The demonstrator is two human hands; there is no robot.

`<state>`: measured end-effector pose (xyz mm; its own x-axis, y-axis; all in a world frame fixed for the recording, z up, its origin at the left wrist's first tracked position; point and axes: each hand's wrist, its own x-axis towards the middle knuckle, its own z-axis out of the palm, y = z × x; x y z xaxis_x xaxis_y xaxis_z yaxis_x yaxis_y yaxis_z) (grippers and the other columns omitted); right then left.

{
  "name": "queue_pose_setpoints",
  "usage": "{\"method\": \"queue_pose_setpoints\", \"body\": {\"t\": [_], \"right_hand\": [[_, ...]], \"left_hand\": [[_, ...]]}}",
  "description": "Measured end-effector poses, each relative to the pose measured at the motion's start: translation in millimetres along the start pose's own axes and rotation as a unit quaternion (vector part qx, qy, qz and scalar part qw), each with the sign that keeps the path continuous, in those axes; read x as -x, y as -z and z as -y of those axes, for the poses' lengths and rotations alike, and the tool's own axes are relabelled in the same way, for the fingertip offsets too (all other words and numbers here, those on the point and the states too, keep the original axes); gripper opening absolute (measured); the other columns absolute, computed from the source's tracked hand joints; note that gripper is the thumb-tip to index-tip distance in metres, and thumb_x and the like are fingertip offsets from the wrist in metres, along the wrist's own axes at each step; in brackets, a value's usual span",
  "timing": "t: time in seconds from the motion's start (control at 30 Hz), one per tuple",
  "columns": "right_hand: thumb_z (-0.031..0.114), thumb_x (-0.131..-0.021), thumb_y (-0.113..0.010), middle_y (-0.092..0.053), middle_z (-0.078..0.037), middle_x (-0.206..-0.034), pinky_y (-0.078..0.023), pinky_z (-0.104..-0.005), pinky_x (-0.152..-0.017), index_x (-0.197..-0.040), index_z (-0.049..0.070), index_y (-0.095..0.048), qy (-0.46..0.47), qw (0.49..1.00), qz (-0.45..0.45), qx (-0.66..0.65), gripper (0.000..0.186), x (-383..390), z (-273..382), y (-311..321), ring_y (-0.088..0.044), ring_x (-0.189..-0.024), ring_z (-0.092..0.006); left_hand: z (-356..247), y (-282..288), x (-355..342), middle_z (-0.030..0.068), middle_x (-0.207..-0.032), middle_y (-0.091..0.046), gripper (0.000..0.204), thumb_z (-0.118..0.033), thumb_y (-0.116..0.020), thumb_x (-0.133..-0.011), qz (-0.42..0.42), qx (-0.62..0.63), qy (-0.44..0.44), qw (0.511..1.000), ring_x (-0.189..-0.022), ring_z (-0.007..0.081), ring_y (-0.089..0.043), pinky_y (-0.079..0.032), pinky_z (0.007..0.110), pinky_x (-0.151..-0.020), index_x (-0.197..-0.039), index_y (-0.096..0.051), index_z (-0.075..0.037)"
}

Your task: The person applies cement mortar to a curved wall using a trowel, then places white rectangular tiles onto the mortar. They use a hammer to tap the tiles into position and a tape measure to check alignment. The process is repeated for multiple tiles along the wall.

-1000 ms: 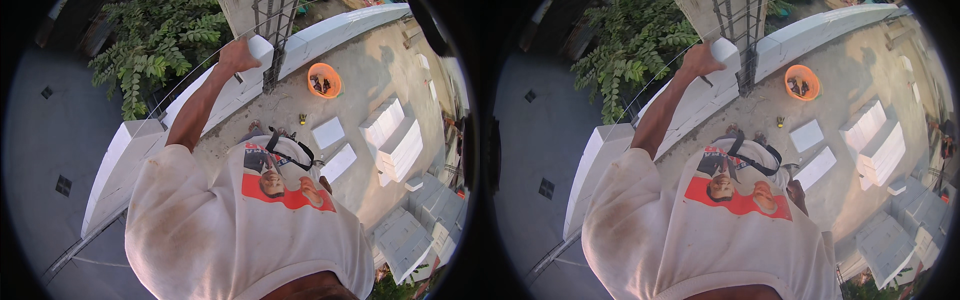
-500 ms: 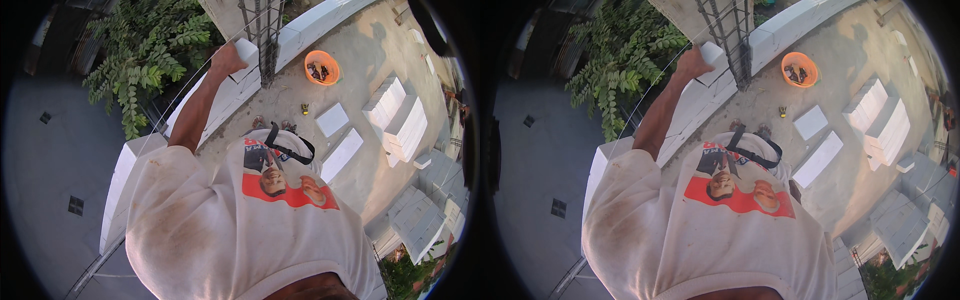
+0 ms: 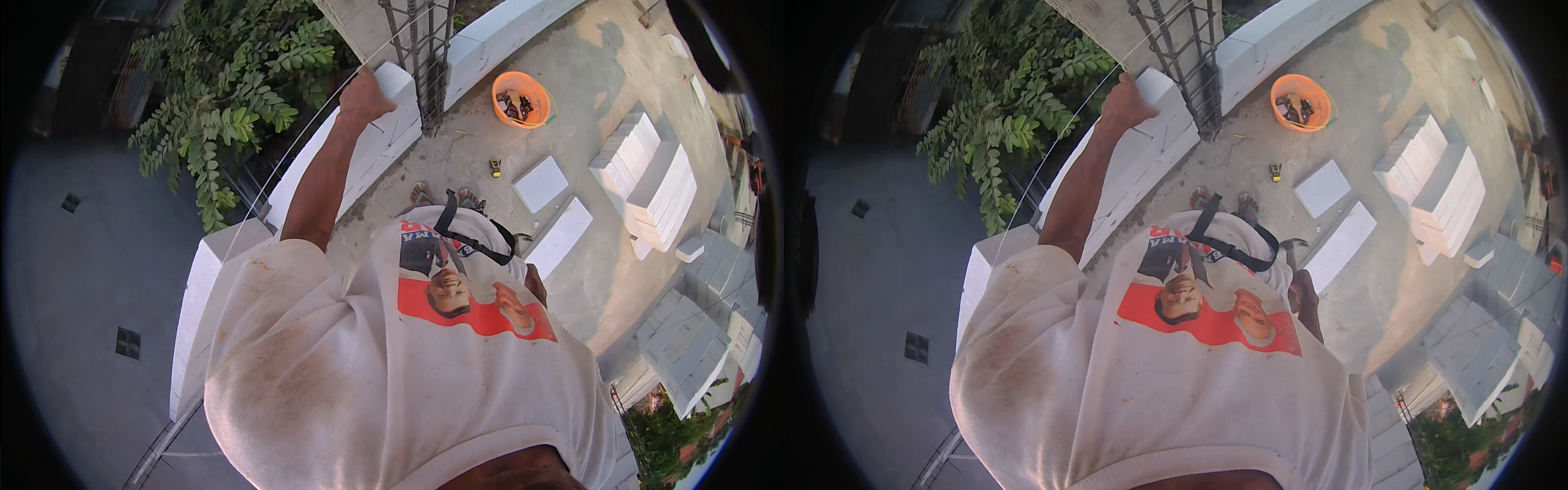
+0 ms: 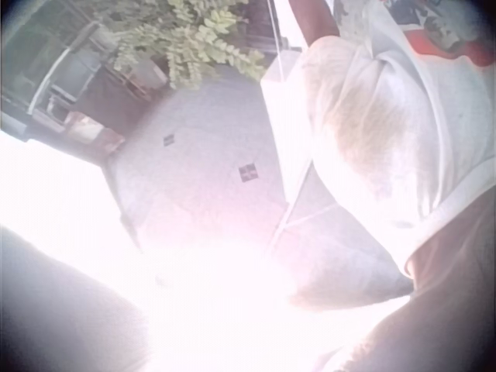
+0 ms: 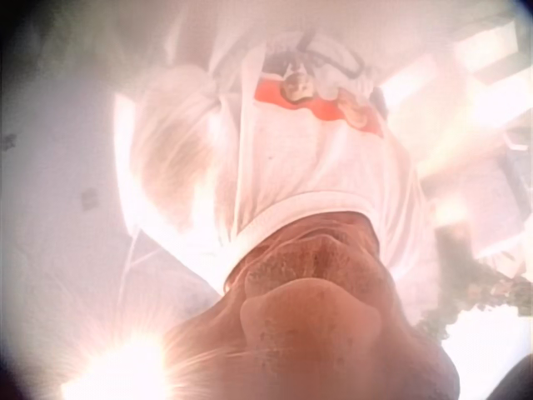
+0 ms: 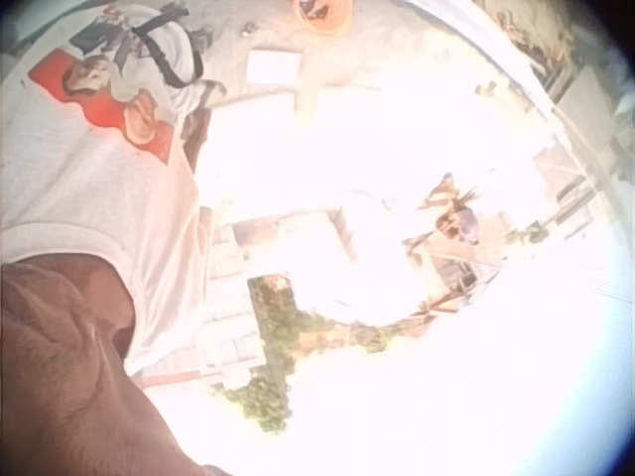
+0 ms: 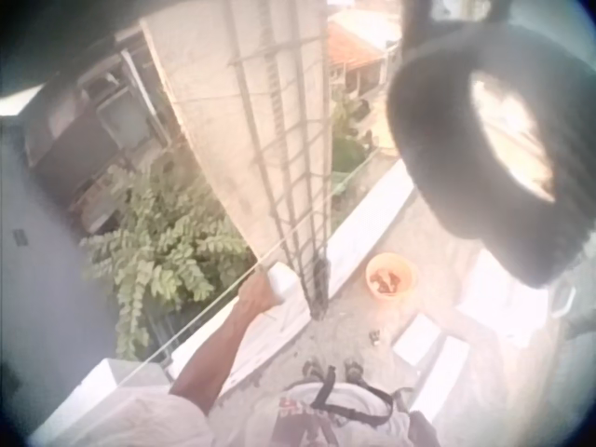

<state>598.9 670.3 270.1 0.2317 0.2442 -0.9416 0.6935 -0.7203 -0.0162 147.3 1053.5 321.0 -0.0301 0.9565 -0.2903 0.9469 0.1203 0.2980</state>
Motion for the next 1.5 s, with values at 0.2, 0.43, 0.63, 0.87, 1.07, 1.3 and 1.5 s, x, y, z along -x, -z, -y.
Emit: {"method": "queue_pose_setpoints", "body": {"t": [0.2, 0.43, 0.63, 0.87, 1.07, 1.3, 1.5], "right_hand": [[0.025, -0.095, -0.069, -0.068, -0.018, -0.113, -0.057, -0.041, -0.087, -0.144, -0.01, -0.052, 0.113, 0.981, -0.037, -0.152, 0.062, -15.7, 43.9, 12.9, -0.07, -0.094, -0.0246], [0.017, -0.101, -0.061, -0.069, -0.014, -0.099, -0.058, -0.0383, -0.074, -0.162, 0.003, -0.038, 0.283, 0.906, -0.008, -0.313, 0.066, -32.0, 154.3, 34.3, -0.068, -0.083, -0.0204], [0.014, -0.106, -0.056, -0.063, -0.011, -0.088, -0.057, -0.041, -0.06, -0.123, 0.004, -0.054, 0.203, 0.749, 0.186, -0.602, 0.019, -80.7, 285.4, 21.4, -0.064, -0.071, -0.0222], [0.01, -0.106, -0.051, -0.058, -0.011, -0.083, -0.056, -0.0464, -0.061, -0.109, 0.004, -0.052, 0.122, 0.596, 0.21, -0.765, 0.007, -25.9, 394.7, -21.9, -0.06, -0.067, -0.0267], [0.008, -0.106, -0.051, -0.056, -0.01, -0.081, -0.055, -0.0422, -0.06, -0.11, 0.005, -0.048, 0.156, 0.621, 0.222, -0.736, 0.006, -5.8, 411.0, -33.7, -0.058, -0.066, -0.025], [0.007, -0.105, -0.05, -0.054, -0.009, -0.079, -0.054, -0.0398, -0.058, -0.11, 0.005, -0.047, 0.163, 0.619, 0.221, -0.736, 0.007, -7.5, 414.4, -29.6, -0.057, -0.065, -0.0238], [0.008, -0.105, -0.05, -0.055, -0.008, -0.077, -0.054, -0.0394, -0.056, -0.105, 0.007, -0.05, 0.157, 0.638, 0.228, -0.719, 0.002, -8.6, 413.9, -26.6, -0.057, -0.064, -0.0234]], "left_hand": [[12.0, 2.5, 14.8, 0.0299, -0.122, -0.07, 0.1, -0.047, -0.093, -0.07, -0.03, -0.005, 0.0, 1.0, -0.116, 0.0426, -0.071, -0.058, 0.048, -0.1, -0.138, -0.045, 0.009], [26.4, 20.8, 30.2, 0.0263, -0.133, -0.069, 0.094, -0.049, -0.088, -0.078, -0.027, -0.005, -0.059, 0.998, -0.124, 0.0412, -0.068, -0.054, 0.048, -0.107, -0.146, -0.051, 0.003], [2.7, 28.7, 29.1, 0.0265, -0.133, -0.07, 0.09, -0.049, -0.088, -0.081, 0.008, -0.015, -0.025, 1.0, -0.125, 0.0415, -0.067, -0.054, 0.048, -0.107, -0.147, -0.053, 0.002], [13.8, 17.2, 26.1, 0.026, -0.131, -0.07, 0.091, -0.048, -0.089, -0.081, -0.016, -0.029, -0.029, 0.999, -0.124, 0.042, -0.068, -0.054, 0.047, -0.106, -0.147, -0.052, 0.002], [16.5, 19.9, 28.3, 0.0281, -0.129, -0.07, 0.09, -0.049, -0.089, -0.08, -0.014, -0.018, -0.019, 1.0, -0.124, 0.0423, -0.068, -0.054, 0.048, -0.106, -0.144, -0.053, 0.003], [9.7, 22.3, 27.9, 0.0272, -0.124, -0.073, 0.089, -0.048, -0.09, -0.079, -0.007, -0.024, 0.01, 1.0, -0.119, 0.0433, -0.07, -0.056, 0.048, -0.103, -0.143, -0.054, 0.003], [14.3, 20.1, 30.3, 0.027, -0.122, -0.074, 0.089, -0.048, -0.09, -0.079, -0.021, -0.014, 0.005, 1.0, -0.117, 0.0425, -0.071, -0.056, 0.048, -0.101, -0.143, -0.055, 0.001]]}}
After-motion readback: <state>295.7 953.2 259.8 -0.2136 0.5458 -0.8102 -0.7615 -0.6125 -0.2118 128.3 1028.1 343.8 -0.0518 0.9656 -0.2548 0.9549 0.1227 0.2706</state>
